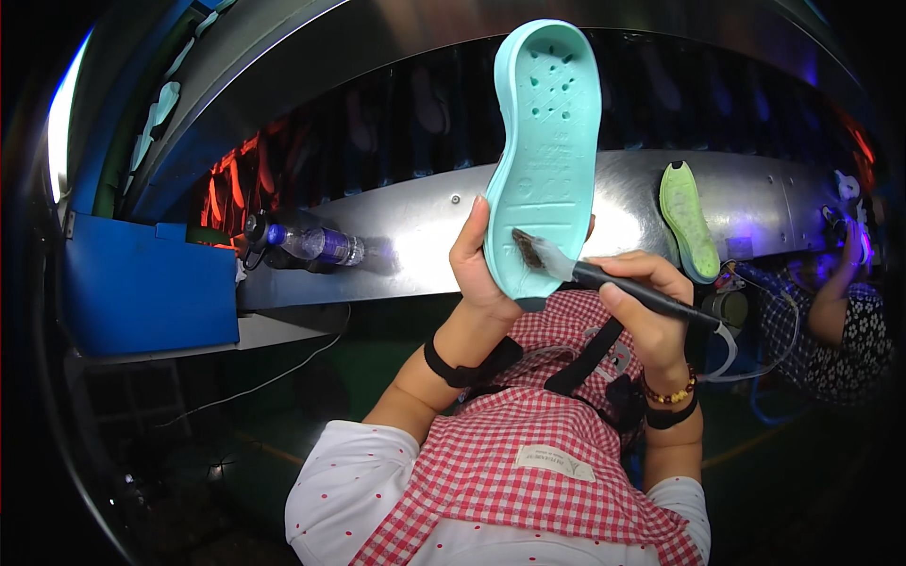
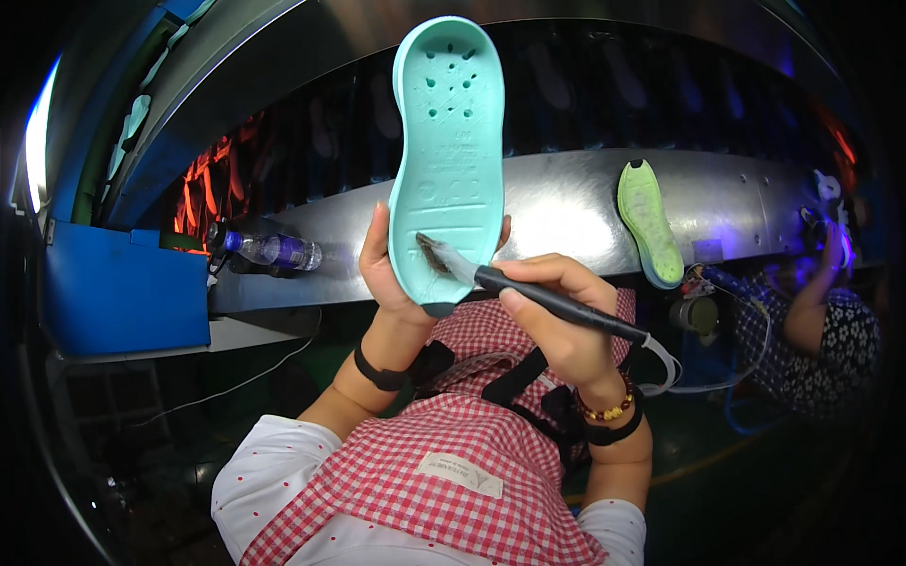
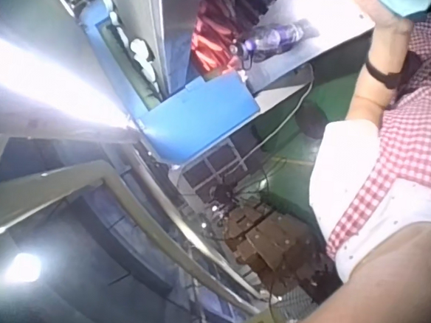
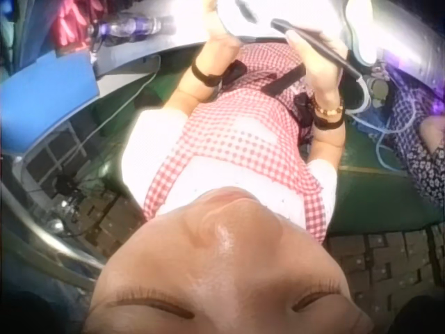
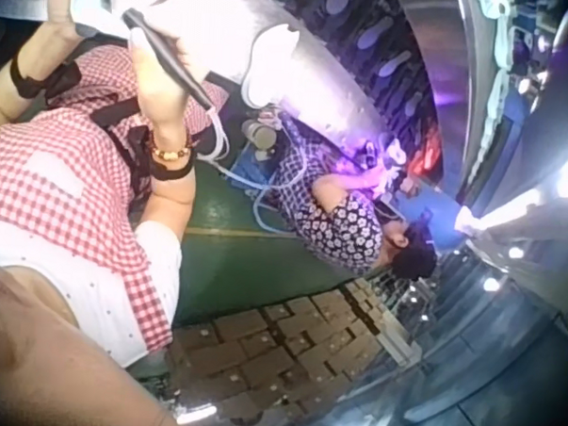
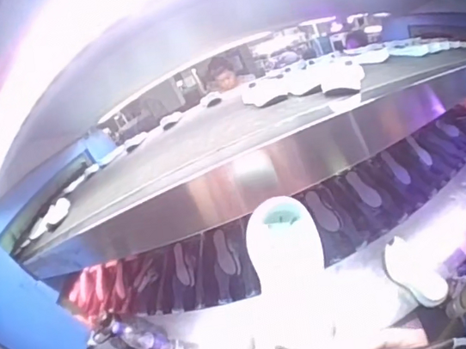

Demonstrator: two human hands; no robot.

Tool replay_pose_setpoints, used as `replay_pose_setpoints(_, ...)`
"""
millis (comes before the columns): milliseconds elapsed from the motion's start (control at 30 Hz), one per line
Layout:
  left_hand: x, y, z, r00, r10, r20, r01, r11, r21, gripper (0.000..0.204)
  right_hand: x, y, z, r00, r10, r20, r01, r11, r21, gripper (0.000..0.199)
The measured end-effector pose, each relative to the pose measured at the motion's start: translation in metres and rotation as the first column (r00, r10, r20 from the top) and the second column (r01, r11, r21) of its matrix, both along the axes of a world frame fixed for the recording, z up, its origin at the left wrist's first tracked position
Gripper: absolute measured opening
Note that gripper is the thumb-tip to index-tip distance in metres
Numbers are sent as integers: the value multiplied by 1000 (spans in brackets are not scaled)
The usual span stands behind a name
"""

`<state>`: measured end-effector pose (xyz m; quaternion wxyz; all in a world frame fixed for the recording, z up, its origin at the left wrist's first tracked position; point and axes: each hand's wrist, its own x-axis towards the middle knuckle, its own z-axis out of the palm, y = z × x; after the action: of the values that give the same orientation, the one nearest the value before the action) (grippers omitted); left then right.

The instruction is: Applying glue to the interior of turquoise shoe soles using a brush.

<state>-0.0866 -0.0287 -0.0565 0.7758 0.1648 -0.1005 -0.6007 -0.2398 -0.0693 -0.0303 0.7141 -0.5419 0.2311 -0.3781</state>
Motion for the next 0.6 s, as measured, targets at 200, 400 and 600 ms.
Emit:
replay_pose_setpoints(200,5,-3,1,999,52,-13,-52,999,-14,61,-4,-12,15,977,197,-81,-210,958,-197,18)
replay_pose_setpoints(400,19,-5,8,994,-7,106,13,998,-59,54,-6,-33,21,940,319,-122,-340,840,-424,20)
replay_pose_setpoints(600,28,-6,20,953,-285,-98,283,958,-43,46,-8,-23,30,879,420,-224,-473,717,-512,20)
